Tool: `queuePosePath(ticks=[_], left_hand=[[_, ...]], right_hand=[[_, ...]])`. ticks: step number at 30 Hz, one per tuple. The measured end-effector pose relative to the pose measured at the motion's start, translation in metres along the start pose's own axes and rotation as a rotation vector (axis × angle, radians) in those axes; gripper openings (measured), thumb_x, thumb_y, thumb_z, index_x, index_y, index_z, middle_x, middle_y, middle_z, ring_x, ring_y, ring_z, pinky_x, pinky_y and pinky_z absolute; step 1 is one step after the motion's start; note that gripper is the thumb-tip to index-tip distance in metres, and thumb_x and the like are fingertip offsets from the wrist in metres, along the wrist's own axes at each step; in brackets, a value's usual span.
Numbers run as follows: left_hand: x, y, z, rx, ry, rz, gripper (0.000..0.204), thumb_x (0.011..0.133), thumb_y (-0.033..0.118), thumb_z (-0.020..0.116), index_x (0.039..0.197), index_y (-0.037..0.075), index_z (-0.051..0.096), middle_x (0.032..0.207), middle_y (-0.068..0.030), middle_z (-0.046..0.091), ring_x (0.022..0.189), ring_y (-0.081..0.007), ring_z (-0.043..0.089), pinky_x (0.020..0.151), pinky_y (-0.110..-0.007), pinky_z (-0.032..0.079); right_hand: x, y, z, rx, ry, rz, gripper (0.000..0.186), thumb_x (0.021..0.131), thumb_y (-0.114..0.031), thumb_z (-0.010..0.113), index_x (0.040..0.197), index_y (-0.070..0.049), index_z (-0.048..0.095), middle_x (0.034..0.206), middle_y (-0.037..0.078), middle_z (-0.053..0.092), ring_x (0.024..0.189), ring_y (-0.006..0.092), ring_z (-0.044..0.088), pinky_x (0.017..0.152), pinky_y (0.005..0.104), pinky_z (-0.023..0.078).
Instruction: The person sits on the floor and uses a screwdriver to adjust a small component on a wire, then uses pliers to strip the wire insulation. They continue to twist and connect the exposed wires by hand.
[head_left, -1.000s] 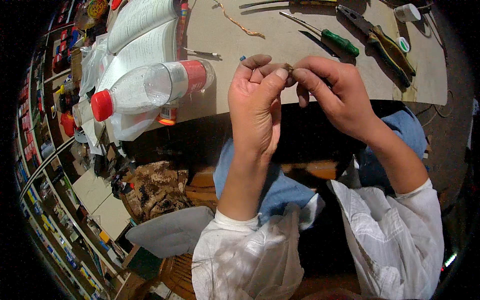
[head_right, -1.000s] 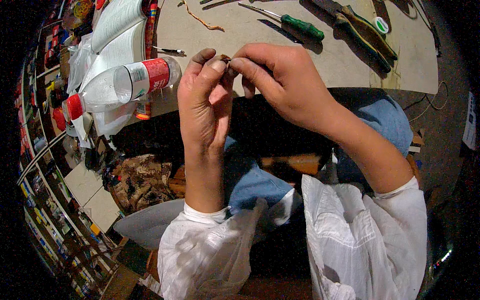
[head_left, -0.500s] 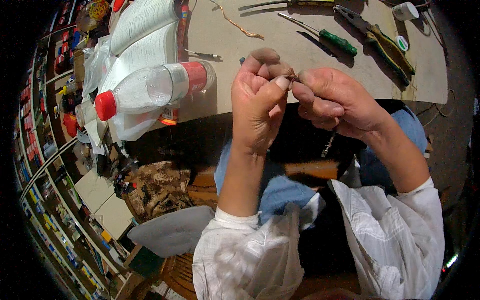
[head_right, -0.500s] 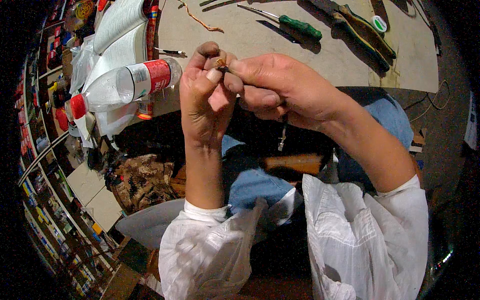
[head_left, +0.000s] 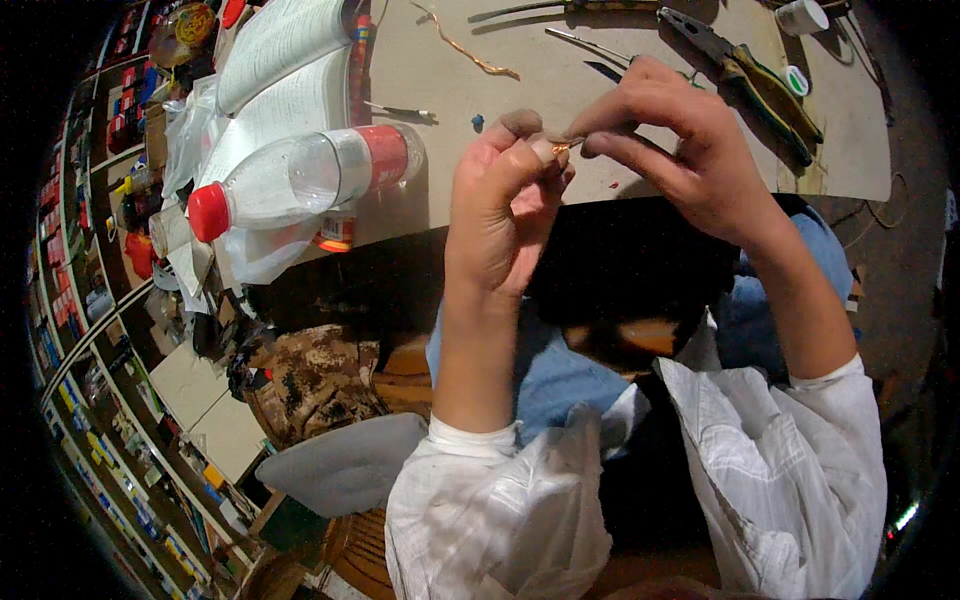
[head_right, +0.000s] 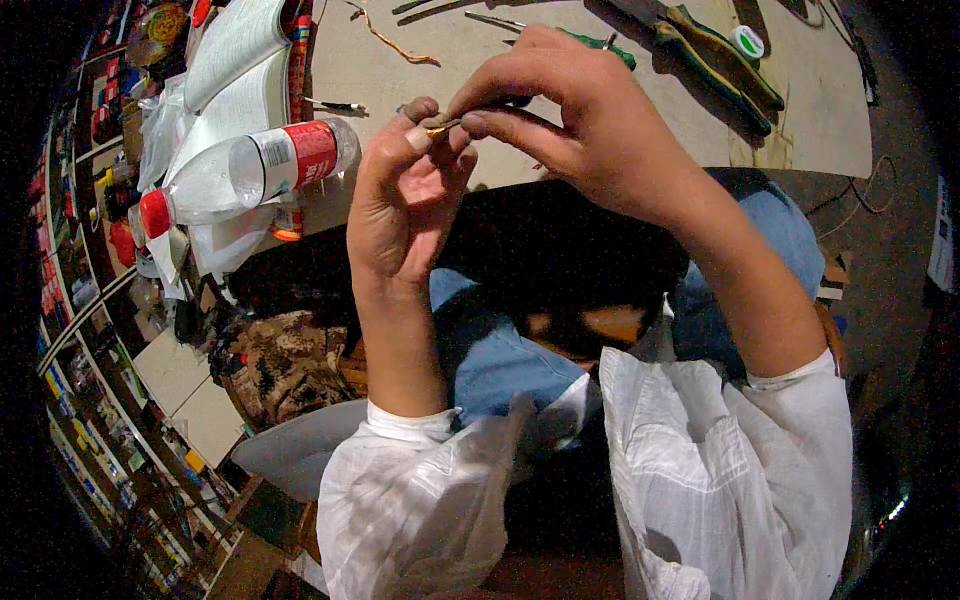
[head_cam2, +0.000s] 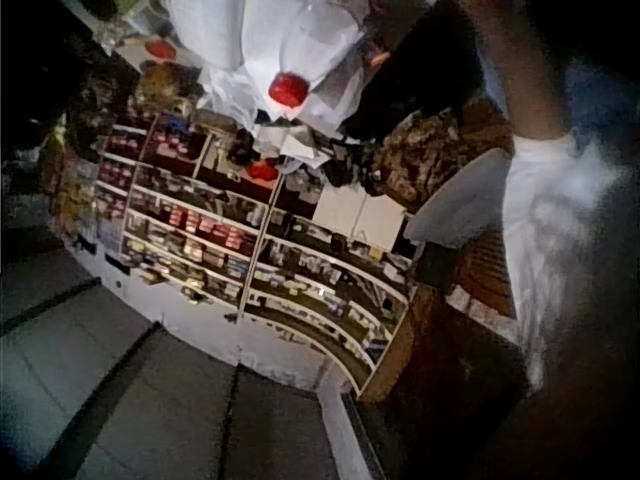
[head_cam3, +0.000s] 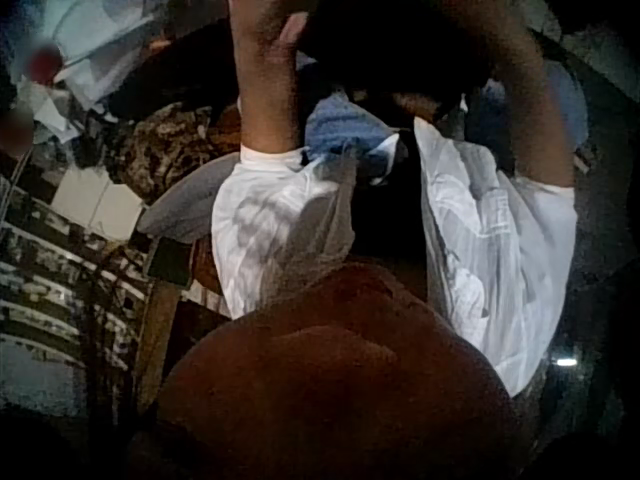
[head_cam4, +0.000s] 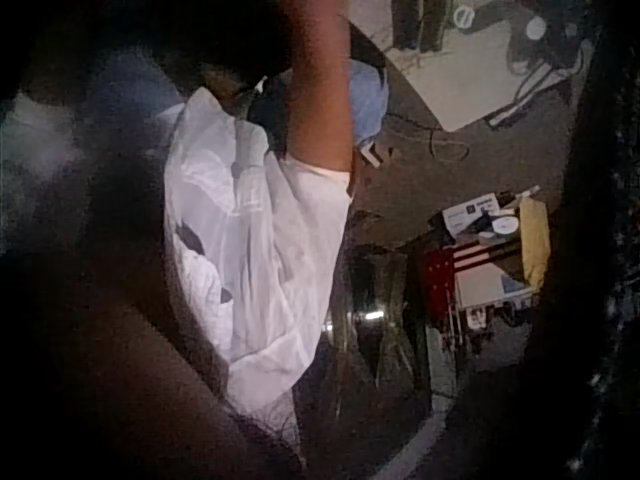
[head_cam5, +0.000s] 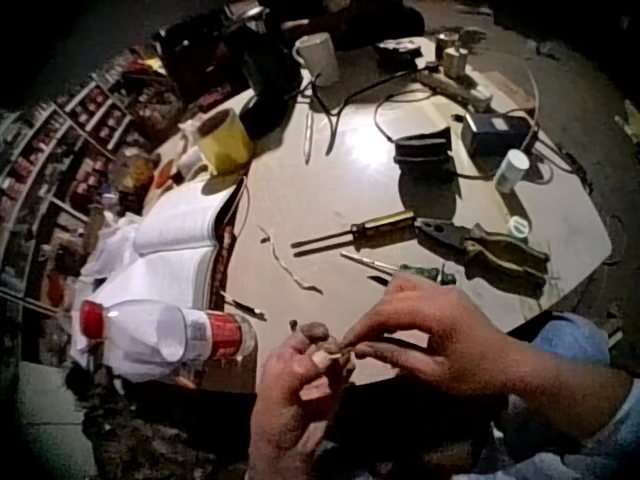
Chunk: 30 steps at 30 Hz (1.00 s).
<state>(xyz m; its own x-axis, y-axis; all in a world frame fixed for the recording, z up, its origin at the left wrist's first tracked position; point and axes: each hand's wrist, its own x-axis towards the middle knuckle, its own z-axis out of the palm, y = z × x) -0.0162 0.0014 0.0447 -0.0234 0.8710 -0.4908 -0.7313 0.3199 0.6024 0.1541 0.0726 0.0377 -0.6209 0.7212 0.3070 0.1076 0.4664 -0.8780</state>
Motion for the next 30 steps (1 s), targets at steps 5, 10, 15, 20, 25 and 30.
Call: queuePosePath(ticks=[5,10,15,20,25,30], left_hand=[[-0.001,-0.001,-0.015,-0.106,-0.113,-0.121,0.032,0.077,0.009,0.062,0.104,-0.004,0.051,0.094,-0.0138,0.058,0.083,-0.0217,0.059,0.08,-0.031,0.05],[-0.001,-0.003,-0.019,-0.083,-0.059,-0.189,0.031,0.077,0.01,0.062,0.103,-0.004,0.052,0.092,-0.0123,0.056,0.082,-0.0213,0.056,0.077,-0.031,0.049],[-0.004,-0.004,-0.015,-0.177,0.001,-0.19,0.028,0.076,0.009,0.062,0.1,-0.004,0.053,0.088,-0.0109,0.056,0.079,-0.0212,0.054,0.073,-0.031,0.048],[-0.002,-0.003,-0.013,-0.222,0.069,-0.132,0.013,0.077,0.005,0.06,0.088,0.001,0.056,0.081,-0.0066,0.055,0.074,-0.0165,0.052,0.071,-0.028,0.042],[-0.003,-0.002,-0.006,-0.182,0.17,-0.033,0.005,0.078,0.003,0.059,0.081,0.004,0.055,0.077,-0.0037,0.053,0.071,-0.0121,0.048,0.069,-0.026,0.038],[-0.005,-0.004,0.004,-0.119,0.204,0.036,0.006,0.077,0.003,0.059,0.08,0.004,0.053,0.076,-0.0028,0.052,0.072,-0.0106,0.048,0.069,-0.025,0.039]], right_hand=[[0.012,-0.008,-0.011,-0.359,-0.022,-0.333,0.018,0.069,-0.011,0.07,0.087,-0.011,0.066,0.082,0.001,0.062,0.078,0.0192,0.053,0.068,0.0298,0.042],[0.013,-0.013,-0.015,-0.602,0.002,-0.508,0.02,0.068,-0.015,0.07,0.087,-0.012,0.067,0.084,-0.003,0.064,0.08,0.0192,0.052,0.072,0.0303,0.04],[0.014,-0.008,-0.011,-0.498,-0.02,-0.452,0.021,0.069,-0.014,0.07,0.089,-0.013,0.068,0.085,-0.003,0.063,0.082,0.0186,0.051,0.072,0.0306,0.04],[0.012,-0.003,0.002,-0.37,0.059,-0.335,0.021,0.071,-0.007,0.07,0.091,-0.009,0.066,0.087,0.003,0.06,0.078,0.019,0.056,0.066,0.0288,0.046],[0.002,0.001,0.027,-0.201,0.145,-0.171,0.022,0.073,-0.004,0.069,0.093,-0.006,0.062,0.086,0.008,0.059,0.074,0.0205,0.062,0.062,0.0301,0.051],[0.004,-0.002,0.031,-0.144,0.19,-0.157,0.025,0.07,-0.005,0.071,0.093,-0.006,0.06,0.083,0.007,0.059,0.071,0.0213,0.063,0.06,0.0296,0.051]])
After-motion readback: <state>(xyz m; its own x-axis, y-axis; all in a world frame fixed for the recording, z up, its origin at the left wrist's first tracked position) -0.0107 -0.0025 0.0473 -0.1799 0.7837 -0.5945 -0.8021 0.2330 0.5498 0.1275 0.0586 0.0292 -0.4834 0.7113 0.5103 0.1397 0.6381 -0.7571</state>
